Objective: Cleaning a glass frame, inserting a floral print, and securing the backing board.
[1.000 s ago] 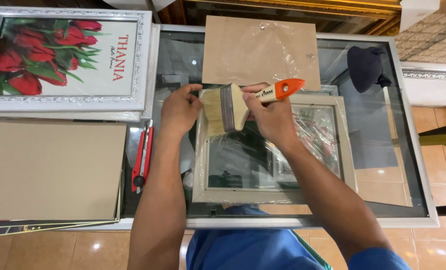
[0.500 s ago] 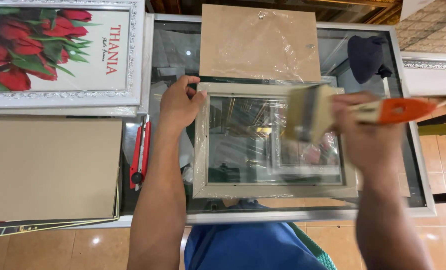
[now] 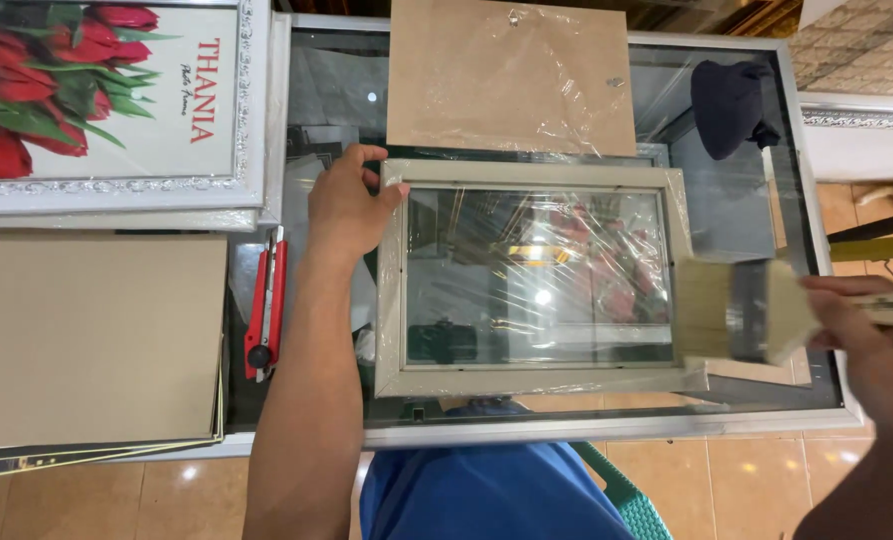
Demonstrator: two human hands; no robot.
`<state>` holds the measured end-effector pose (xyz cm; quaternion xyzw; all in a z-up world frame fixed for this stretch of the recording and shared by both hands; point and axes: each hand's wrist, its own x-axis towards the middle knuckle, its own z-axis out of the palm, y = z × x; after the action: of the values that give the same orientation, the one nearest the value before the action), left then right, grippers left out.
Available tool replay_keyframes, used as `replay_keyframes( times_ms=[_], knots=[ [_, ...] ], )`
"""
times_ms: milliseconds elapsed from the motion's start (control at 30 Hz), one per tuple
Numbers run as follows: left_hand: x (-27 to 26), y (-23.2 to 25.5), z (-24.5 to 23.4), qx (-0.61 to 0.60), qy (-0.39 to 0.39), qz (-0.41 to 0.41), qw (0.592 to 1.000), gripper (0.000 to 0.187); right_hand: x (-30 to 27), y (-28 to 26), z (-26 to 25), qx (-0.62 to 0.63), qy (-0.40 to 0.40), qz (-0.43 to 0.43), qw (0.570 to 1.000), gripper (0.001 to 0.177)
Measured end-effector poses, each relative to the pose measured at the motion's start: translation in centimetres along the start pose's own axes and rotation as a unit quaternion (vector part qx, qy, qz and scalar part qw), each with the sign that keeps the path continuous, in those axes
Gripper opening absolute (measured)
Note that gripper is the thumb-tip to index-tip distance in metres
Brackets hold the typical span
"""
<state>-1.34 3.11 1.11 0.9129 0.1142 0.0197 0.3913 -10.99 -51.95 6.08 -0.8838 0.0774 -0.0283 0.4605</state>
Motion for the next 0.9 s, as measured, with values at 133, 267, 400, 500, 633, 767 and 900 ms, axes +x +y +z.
replay_keyframes(
  times_ms=[133, 267, 400, 500, 633, 767, 900],
  knots=[
    [-0.2, -0.2, 0.2, 0.000, 0.010, 0.008, 1.000, 0.045, 1.6, 1.0, -1.8, -0.157, 0.022, -0.256, 0.954, 0.017],
    [-0.3, 0.0, -0.2, -0.016, 0.008, -0.004, 1.000, 0.046, 0.9, -9.0, 2.9, 0.004, -0.302, -0.104, 0.948, 0.033],
    [-0.2, -0.3, 0.3, -0.014, 0.010, 0.006, 1.000, 0.046, 4.5, -12.2, 6.6, -0.045, -0.593, -0.071, 0.801, 0.037],
    [-0.2, -0.1, 0.5, -0.006, 0.017, -0.003, 1.000, 0.042, 12.6, -9.7, 5.3, -0.211, -0.417, 0.050, 0.883, 0.036],
    [0.1, -0.7, 1.0, 0.007, 0.027, 0.022, 0.999, 0.046, 15.6, -14.9, 5.1, -0.322, -0.238, -0.121, 0.908, 0.030],
    [0.0, -0.4, 0.9, 0.014, 0.006, -0.001, 1.000, 0.047, 10.0, -17.7, 6.2, -0.266, -0.339, -0.226, 0.873, 0.032],
    [0.0, -0.4, 0.6, 0.013, 0.006, 0.000, 1.000, 0.046, 6.0, -17.9, 10.5, -0.091, -0.674, -0.145, 0.718, 0.033]
  ],
)
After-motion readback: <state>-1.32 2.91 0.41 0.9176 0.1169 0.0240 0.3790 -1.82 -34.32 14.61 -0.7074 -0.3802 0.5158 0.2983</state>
